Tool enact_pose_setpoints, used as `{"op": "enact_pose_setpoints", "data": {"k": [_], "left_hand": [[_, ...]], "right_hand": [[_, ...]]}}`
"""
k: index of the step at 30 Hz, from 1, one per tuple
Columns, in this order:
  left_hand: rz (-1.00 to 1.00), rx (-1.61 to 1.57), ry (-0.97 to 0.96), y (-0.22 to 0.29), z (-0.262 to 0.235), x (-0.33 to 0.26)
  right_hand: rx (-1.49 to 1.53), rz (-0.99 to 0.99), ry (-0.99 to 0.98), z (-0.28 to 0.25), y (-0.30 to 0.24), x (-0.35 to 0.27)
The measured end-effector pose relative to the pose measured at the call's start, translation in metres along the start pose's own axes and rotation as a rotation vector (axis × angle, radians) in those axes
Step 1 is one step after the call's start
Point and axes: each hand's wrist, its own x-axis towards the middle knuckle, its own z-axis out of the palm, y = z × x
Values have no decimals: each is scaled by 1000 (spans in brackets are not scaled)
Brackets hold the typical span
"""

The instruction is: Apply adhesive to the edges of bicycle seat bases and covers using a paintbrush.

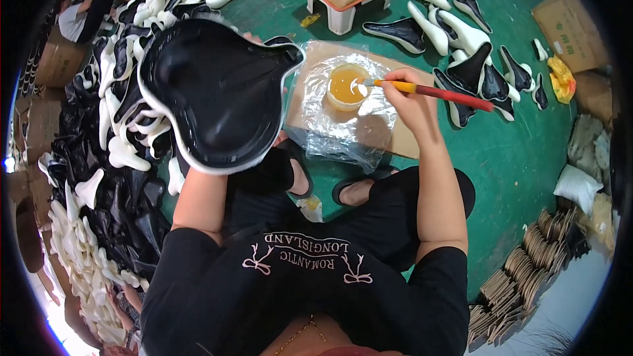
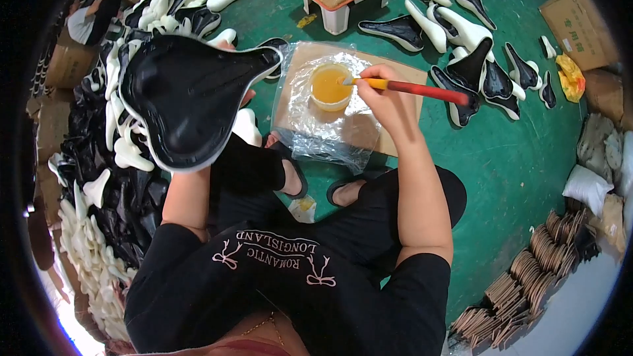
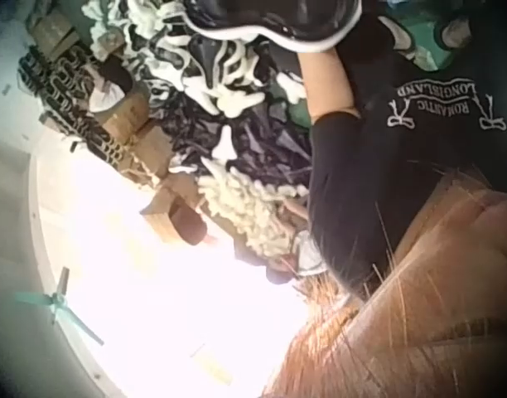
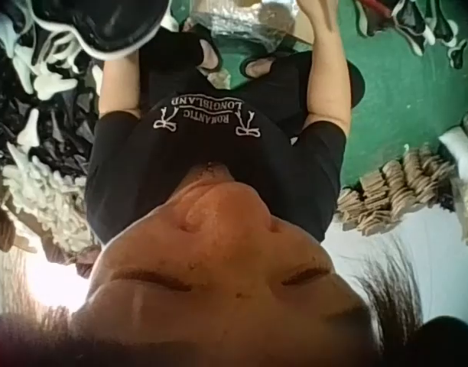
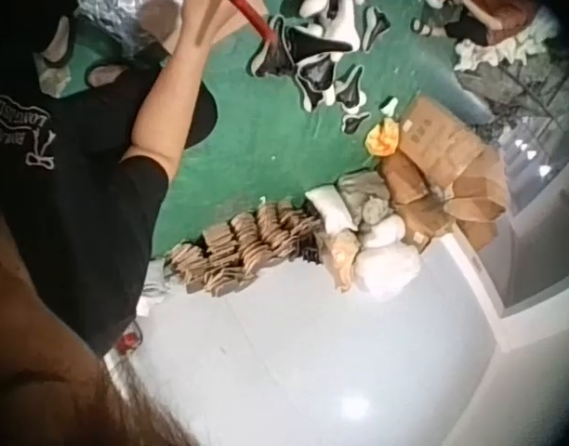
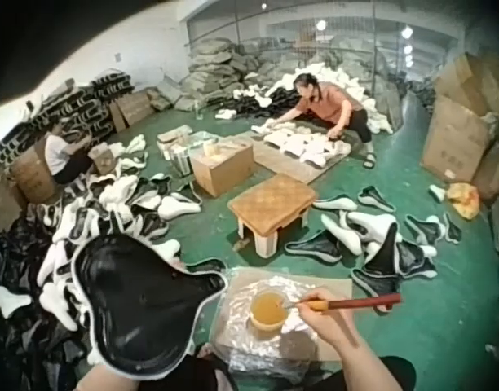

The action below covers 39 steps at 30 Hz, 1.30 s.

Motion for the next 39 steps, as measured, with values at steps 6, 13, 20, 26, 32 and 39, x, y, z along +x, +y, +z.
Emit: {"op": "enact_pose_setpoints", "data": {"k": [6,13,20,26,32,39], "left_hand": [[-355,-416,-105,-13,-37,-4],[-51,216,-356,-35,-23,-1],[376,931,-561,-52,-15,9],[418,1060,-597,-38,1,4],[370,1048,-573,-34,9,0],[421,1086,-627,-41,2,11]], "right_hand": [[-59,-52,18,9,-8,1],[297,-96,12,0,-33,-5],[207,-215,95,-12,-35,-3],[273,-17,38,-18,-33,-4],[353,-34,49,-19,-33,-5],[417,-64,-226,-24,-39,-7]]}}
